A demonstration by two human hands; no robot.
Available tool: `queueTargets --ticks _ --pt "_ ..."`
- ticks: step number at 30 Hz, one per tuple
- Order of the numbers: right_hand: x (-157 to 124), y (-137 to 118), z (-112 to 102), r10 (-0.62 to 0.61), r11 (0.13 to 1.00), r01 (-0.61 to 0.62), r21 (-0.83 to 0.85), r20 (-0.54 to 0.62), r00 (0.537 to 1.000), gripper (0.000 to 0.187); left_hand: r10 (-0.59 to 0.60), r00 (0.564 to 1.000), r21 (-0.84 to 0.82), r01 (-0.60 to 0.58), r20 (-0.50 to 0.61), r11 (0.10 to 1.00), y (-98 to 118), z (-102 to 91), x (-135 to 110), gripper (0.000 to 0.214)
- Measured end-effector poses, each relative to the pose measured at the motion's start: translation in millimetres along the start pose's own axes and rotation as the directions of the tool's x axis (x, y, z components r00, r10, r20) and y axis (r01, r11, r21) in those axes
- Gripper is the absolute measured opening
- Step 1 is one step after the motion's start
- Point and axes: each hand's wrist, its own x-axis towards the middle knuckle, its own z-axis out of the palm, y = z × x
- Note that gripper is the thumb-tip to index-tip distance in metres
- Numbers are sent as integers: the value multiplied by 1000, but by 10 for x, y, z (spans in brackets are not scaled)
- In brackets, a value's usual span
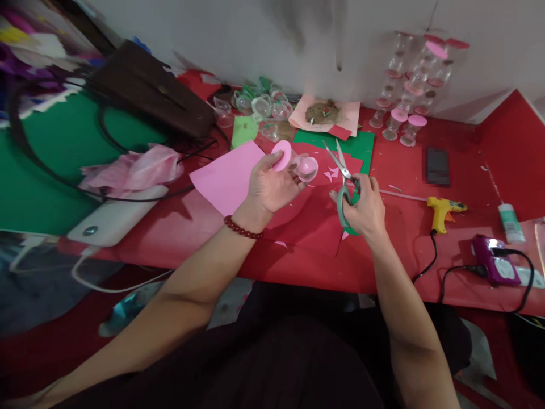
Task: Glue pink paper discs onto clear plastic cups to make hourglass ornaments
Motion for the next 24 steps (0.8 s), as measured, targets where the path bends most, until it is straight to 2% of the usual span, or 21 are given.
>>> queueTargets --ticks 6,11,17,20,24 --pt "29 44 51 21 998 -23 53 38 999 59 -32 999 13 32 -35 999 20 -28 31 24" --pt "50 61 67 85 992 -90 92 60 995 60 3 1000 3 -3 -16 1000 13 -5 14 36" --pt "36 64 78 92 988 -101 121 71 993 59 -44 998 30 46 -49 998 -16 -105 83 41" --pt "33 59 86 101 987 -110 121 77 992 60 -37 999 9 37 -12 999 -32 -111 93 46" --pt "29 46 97 112 983 -124 136 93 989 60 -9 1000 -29 9 25 1000 -40 -20 39 42"
